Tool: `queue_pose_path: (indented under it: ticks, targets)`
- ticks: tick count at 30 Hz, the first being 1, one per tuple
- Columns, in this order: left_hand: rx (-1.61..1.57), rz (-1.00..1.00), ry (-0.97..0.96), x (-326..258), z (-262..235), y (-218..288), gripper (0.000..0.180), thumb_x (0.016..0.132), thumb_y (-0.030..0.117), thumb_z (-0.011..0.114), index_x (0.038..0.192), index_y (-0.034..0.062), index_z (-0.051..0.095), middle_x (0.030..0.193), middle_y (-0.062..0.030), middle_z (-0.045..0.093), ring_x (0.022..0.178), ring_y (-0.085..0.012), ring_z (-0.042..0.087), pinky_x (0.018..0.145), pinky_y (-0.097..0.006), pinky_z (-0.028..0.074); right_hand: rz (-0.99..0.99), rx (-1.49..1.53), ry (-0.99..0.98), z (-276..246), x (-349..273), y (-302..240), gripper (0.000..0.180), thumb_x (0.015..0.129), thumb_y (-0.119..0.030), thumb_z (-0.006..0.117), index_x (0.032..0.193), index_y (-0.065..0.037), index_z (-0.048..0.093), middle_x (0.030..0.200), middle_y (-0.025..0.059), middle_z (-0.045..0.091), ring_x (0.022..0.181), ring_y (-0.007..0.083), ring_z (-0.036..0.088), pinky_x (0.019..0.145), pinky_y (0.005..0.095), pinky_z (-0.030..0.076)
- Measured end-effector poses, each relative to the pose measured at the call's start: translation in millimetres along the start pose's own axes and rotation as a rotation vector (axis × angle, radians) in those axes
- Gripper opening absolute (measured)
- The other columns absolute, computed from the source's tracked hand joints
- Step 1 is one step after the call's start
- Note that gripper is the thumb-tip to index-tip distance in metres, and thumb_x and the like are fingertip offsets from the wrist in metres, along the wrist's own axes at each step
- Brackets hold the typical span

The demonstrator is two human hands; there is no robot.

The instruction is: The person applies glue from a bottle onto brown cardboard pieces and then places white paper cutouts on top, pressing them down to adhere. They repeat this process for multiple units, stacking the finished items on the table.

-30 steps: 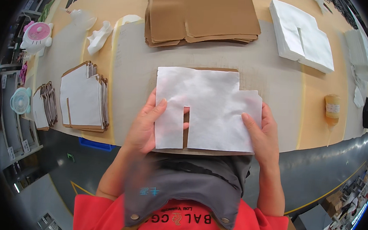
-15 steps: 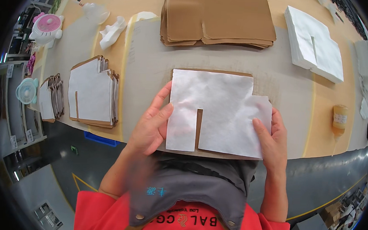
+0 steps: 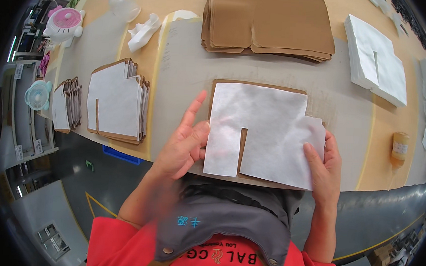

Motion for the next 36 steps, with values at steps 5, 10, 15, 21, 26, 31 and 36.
queue_pose_path:
  ticks: [5,10,15,21,26,31,36]
  targets:
    - [0.108,-0.044,-0.025,-8,-4,-1,0.065,0.103,0.026,0.055,0.159,0.0255,0.021,0.13,-0.0078,0.051,0.114,-0.0128,0.052,0.093,-0.036,0.053,-0.01,-0.006,-0.002,2,-1,-4,0.04,0.096,-0.008,0.062,0.132,0.002,0.05,0.117,0.0072,0.063,0.102,0.0098,0.061,0.088,0.0249,0.05]
    - [0.308,-0.137,-0.03,-20,-12,-9,0.046,0.103,0.018,0.052,0.148,0.0128,0.044,0.135,-0.0081,0.054,0.116,-0.0136,0.057,0.095,-0.035,0.056,0.001,-0.053,0.015,-2,-1,-2,0.043,0.095,-0.008,0.063,0.134,0.002,0.049,0.119,0.0078,0.063,0.104,0.0107,0.061,0.089,0.0257,0.05]
    - [0.365,-0.171,-0.048,-29,-11,-9,0.04,0.101,0.018,0.058,0.139,0.006,0.055,0.124,-0.0016,0.057,0.102,-0.009,0.057,0.091,-0.032,0.056,-0.004,-0.053,0.018,-3,0,-1,0.045,0.095,-0.009,0.063,0.136,0.002,0.049,0.119,0.0079,0.064,0.104,0.0106,0.061,0.09,0.0257,0.05]
    - [0.424,-0.212,-0.05,-32,-18,-16,0.038,0.101,0.015,0.058,0.136,0.0004,0.057,0.134,-0.0055,0.057,0.1,-0.0067,0.058,0.078,-0.027,0.062,-0.002,-0.053,0.013,-3,0,0,0.046,0.095,-0.01,0.064,0.136,0.002,0.049,0.119,0.0077,0.064,0.104,0.0104,0.061,0.09,0.0255,0.049]
    - [0.462,-0.207,-0.07,-30,-19,-16,0.042,0.1,0.02,0.06,0.138,0.0028,0.056,0.103,0.0002,0.06,0.088,-0.0043,0.057,0.07,-0.027,0.061,-0.01,-0.06,0.015,-3,-1,1,0.046,0.095,-0.011,0.065,0.136,0.003,0.049,0.119,0.0077,0.064,0.104,0.0106,0.061,0.09,0.0257,0.049]
    - [0.491,-0.183,-0.062,-30,-21,-16,0.041,0.1,0.021,0.061,0.136,0.0022,0.058,0.103,-0.0019,0.06,0.086,-0.0066,0.059,0.066,-0.027,0.061,-0.016,-0.071,0.002,-4,0,2,0.045,0.095,-0.011,0.065,0.135,0.003,0.05,0.119,0.0077,0.064,0.104,0.0106,0.06,0.09,0.0258,0.049]
    - [0.512,-0.205,-0.071,-30,-21,-16,0.04,0.1,0.022,0.06,0.135,0.0019,0.058,0.11,-0.0054,0.058,0.089,-0.0118,0.065,0.064,-0.027,0.06,0.0,-0.064,0.013,-6,0,4,0.045,0.095,-0.011,0.065,0.135,0.002,0.05,0.119,0.0075,0.064,0.105,0.011,0.06,0.09,0.026,0.049]
Point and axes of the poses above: each hand's wrist, its own x-axis towards the middle knuckle, its own z-axis out of the palm, y = z × x, the point moved 9 cm from there along x, towards the middle knuckle
